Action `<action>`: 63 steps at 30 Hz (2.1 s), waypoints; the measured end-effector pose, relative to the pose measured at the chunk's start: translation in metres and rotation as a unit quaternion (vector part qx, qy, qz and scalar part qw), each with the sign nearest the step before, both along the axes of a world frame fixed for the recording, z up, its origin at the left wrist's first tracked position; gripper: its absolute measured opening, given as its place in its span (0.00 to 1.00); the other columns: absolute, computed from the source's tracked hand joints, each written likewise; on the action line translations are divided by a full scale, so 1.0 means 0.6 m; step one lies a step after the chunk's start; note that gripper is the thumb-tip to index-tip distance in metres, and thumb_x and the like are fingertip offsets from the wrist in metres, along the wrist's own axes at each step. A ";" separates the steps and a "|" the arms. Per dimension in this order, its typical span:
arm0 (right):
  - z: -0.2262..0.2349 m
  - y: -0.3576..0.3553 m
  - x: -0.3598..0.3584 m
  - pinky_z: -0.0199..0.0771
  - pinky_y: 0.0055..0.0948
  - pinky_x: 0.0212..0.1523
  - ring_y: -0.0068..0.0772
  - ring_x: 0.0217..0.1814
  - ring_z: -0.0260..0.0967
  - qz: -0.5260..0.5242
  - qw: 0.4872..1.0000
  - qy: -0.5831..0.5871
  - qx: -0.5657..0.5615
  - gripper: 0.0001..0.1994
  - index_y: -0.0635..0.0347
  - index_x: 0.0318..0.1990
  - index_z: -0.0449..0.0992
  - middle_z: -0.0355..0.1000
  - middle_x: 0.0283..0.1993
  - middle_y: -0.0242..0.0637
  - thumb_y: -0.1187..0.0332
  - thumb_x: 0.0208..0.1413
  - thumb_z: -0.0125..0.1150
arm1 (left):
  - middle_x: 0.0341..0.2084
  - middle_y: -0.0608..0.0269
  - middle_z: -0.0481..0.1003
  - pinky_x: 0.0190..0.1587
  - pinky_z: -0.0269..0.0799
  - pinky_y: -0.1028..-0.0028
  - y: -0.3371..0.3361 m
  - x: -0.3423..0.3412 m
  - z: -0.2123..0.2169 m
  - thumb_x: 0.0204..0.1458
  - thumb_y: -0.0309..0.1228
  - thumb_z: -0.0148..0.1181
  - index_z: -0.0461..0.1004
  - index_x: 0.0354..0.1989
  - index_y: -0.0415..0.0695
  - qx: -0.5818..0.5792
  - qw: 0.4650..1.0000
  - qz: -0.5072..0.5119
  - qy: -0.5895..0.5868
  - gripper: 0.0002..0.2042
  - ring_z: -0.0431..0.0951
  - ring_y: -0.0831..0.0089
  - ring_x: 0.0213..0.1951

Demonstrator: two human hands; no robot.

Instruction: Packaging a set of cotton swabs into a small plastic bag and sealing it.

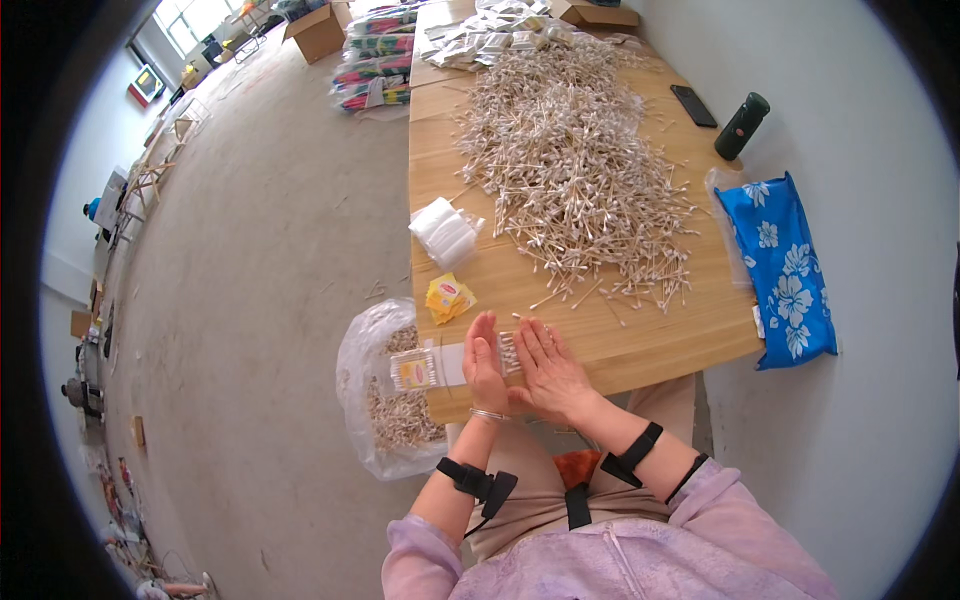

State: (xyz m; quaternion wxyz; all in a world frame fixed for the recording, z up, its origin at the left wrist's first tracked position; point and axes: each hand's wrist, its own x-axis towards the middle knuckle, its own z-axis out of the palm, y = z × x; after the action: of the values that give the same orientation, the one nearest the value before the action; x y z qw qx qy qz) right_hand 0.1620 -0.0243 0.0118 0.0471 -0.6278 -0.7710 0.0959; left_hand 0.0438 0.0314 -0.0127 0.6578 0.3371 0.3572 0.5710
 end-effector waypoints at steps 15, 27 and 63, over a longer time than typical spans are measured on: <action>0.010 0.037 0.016 0.45 0.49 0.67 0.47 0.65 0.51 -0.136 0.959 0.175 0.176 0.24 0.60 0.58 0.63 0.60 0.59 0.42 0.70 0.51 0.53 | 0.62 0.50 0.60 0.69 0.47 0.66 0.013 0.006 -0.005 0.66 0.34 0.37 0.56 0.62 0.33 0.042 0.998 0.037 0.009 0.21 0.57 0.64 0.66; 0.004 0.044 0.016 0.61 0.35 0.58 0.42 0.53 0.64 -0.204 0.824 0.514 0.128 0.15 0.63 0.49 0.70 0.68 0.50 0.43 0.78 0.54 0.46 | 0.62 0.54 0.60 0.68 0.48 0.69 0.011 0.009 -0.009 0.66 0.37 0.38 0.57 0.63 0.37 0.040 0.998 0.035 0.024 0.21 0.57 0.67 0.65; -0.006 0.036 0.000 0.34 0.35 0.72 0.43 0.77 0.32 -0.130 0.794 0.588 0.082 0.26 0.67 0.67 0.53 0.47 0.72 0.48 0.61 0.66 0.40 | 0.62 0.56 0.61 0.67 0.48 0.69 0.016 -0.002 -0.037 0.66 0.43 0.38 0.57 0.63 0.36 0.052 0.998 -0.024 -0.025 0.25 0.58 0.68 0.65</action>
State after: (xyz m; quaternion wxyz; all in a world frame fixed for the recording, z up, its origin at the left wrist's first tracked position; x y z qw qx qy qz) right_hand 0.1622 -0.0026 0.0082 0.5545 -0.5388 -0.5104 0.3764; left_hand 0.0424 0.0412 -0.0351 0.6614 0.3648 0.3026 0.5813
